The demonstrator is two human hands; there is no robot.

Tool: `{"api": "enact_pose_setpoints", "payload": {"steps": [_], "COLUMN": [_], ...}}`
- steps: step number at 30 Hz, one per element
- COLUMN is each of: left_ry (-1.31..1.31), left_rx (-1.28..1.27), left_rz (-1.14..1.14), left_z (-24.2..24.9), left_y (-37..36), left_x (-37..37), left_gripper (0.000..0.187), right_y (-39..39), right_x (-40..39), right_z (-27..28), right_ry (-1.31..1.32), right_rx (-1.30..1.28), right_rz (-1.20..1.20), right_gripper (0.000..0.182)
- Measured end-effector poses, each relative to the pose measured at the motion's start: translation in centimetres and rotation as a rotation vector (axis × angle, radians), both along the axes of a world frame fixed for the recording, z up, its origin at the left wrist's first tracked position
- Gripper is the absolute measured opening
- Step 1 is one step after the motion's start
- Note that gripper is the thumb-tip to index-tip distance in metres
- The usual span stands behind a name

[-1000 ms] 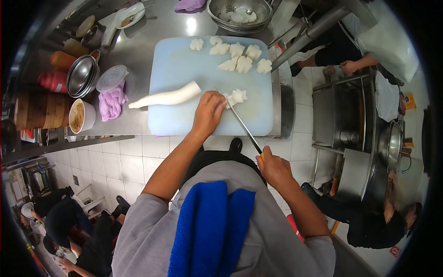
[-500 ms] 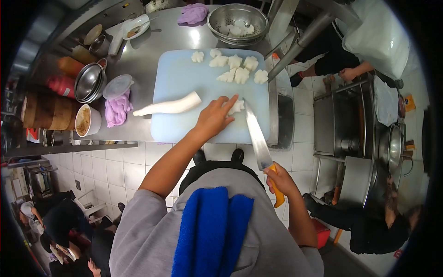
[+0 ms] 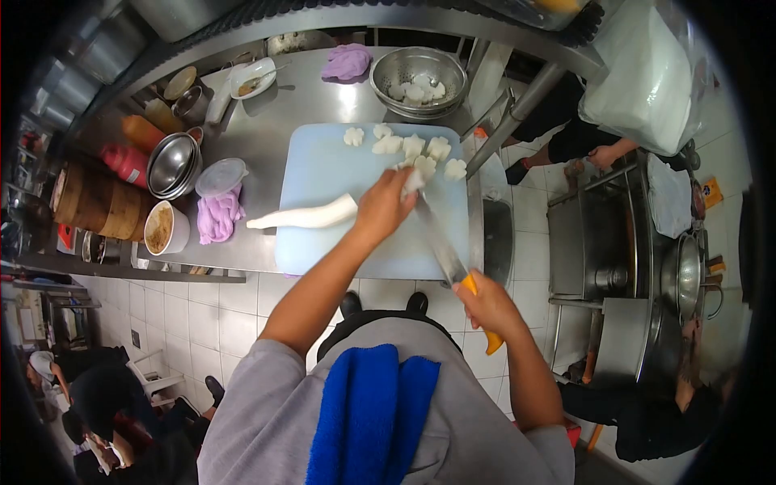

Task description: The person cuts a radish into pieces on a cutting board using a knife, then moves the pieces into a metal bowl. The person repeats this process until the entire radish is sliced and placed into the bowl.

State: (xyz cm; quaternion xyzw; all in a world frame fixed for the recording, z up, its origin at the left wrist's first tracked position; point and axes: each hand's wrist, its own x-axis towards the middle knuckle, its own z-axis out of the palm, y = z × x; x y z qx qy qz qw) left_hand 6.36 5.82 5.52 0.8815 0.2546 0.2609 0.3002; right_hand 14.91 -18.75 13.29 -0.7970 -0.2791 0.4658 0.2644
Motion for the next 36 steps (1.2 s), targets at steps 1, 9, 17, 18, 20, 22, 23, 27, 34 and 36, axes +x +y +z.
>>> {"api": "enact_pose_setpoints", "payload": {"steps": [1, 9, 17, 18, 20, 22, 23, 27, 34, 36], "left_ry": [-0.009, -0.095, 0.606, 0.589, 0.555, 0.521, 0.518, 0.394, 0.156, 0.188], "left_rx": [0.032, 0.122, 0.454, 0.487, 0.509, 0.492, 0.442, 0.162, -0.820, -0.761], "left_rz": [0.017, 0.077, -0.304, -0.301, -0.284, -0.254, -0.240, -0.099, 0.188, 0.177], "left_z": [1.0, 7.3, -0.2, -0.5, -1.4, -2.0, -2.1, -3.3, -1.0, -0.4], "left_y": [1.3, 11.8, 8.5, 8.3, 7.7, 6.5, 6.4, 5.9, -2.3, -4.3], "left_x": [1.1, 9.3, 4.3, 4.5, 4.5, 4.0, 3.8, 2.3, -2.6, -4.1], "left_gripper": [0.051, 0.058, 0.052, 0.052, 0.051, 0.052, 0.052, 0.052, 0.053, 0.049], "right_y": [0.9, 0.7, -6.6, -6.7, -6.6, -6.4, -6.4, -6.1, -5.5, -4.7], "right_x": [0.5, 1.9, -1.7, -1.9, -2.2, -2.3, -2.3, -2.2, -1.7, -1.6], "right_z": [0.9, 0.8, -4.2, -4.4, -4.4, -4.9, -5.1, -5.2, -5.1, -4.7], "right_ry": [-0.069, -0.079, 0.217, 0.223, 0.255, 0.231, 0.221, 0.174, 0.123, 0.073], "right_rx": [0.028, 0.098, 0.034, 0.029, 0.044, 0.058, 0.065, 0.060, -0.019, -0.069], "right_rz": [0.008, -0.138, -0.221, -0.214, -0.205, -0.181, -0.169, -0.154, -0.098, -0.031], "right_gripper": [0.035, 0.030, 0.030, 0.030, 0.030, 0.030, 0.030, 0.031, 0.033, 0.035]}}
